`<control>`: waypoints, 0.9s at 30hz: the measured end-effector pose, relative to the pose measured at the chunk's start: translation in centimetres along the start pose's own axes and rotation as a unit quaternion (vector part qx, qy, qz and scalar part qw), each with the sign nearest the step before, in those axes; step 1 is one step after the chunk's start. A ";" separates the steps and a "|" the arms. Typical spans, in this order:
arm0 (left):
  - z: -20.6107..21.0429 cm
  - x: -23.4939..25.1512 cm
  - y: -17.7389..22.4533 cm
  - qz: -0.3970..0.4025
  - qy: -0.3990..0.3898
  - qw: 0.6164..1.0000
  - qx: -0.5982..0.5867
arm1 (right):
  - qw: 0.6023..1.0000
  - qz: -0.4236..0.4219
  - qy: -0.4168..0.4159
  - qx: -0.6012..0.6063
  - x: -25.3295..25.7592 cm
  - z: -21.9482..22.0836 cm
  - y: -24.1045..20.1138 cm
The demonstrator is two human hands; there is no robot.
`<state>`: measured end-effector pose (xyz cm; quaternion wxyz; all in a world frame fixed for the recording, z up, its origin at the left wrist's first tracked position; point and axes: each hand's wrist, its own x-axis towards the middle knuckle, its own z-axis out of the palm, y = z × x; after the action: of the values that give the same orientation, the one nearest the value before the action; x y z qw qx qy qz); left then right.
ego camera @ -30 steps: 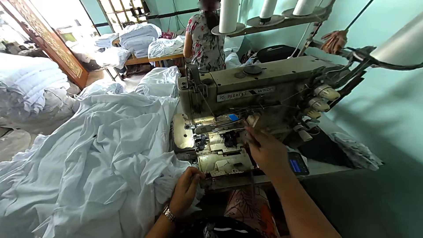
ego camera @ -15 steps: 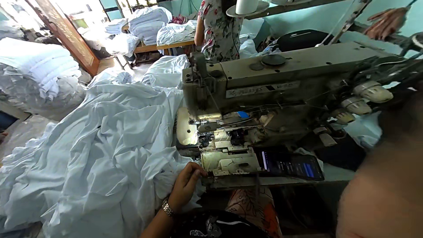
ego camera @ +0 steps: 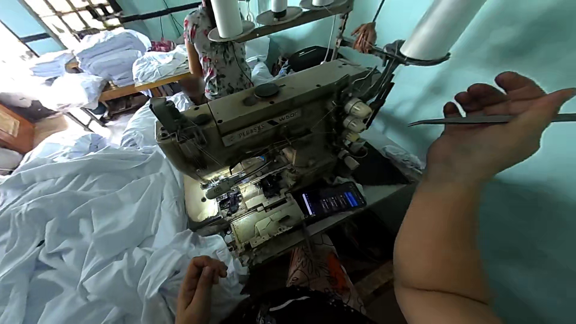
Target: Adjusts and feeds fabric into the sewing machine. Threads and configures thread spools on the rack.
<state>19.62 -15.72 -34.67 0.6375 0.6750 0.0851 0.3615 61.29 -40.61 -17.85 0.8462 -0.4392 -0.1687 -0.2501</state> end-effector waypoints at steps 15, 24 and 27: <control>-3.8 -3.7 2.5 -0.068 0.094 0.993 -0.022 | 0.950 0.150 -0.196 -0.189 2.3 2.1 4.3; -3.9 -3.6 1.7 -0.075 0.087 0.993 -0.001 | 0.904 0.115 -0.393 -0.122 4.7 5.1 9.6; -3.8 -3.6 1.7 -0.080 0.089 0.993 -0.008 | 0.881 0.056 -0.422 -0.206 5.2 5.3 9.4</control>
<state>14.15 -14.99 -34.79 0.6594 0.6261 0.1924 0.3690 70.56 -33.09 -18.43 0.5980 -0.6761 -0.4298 -0.0223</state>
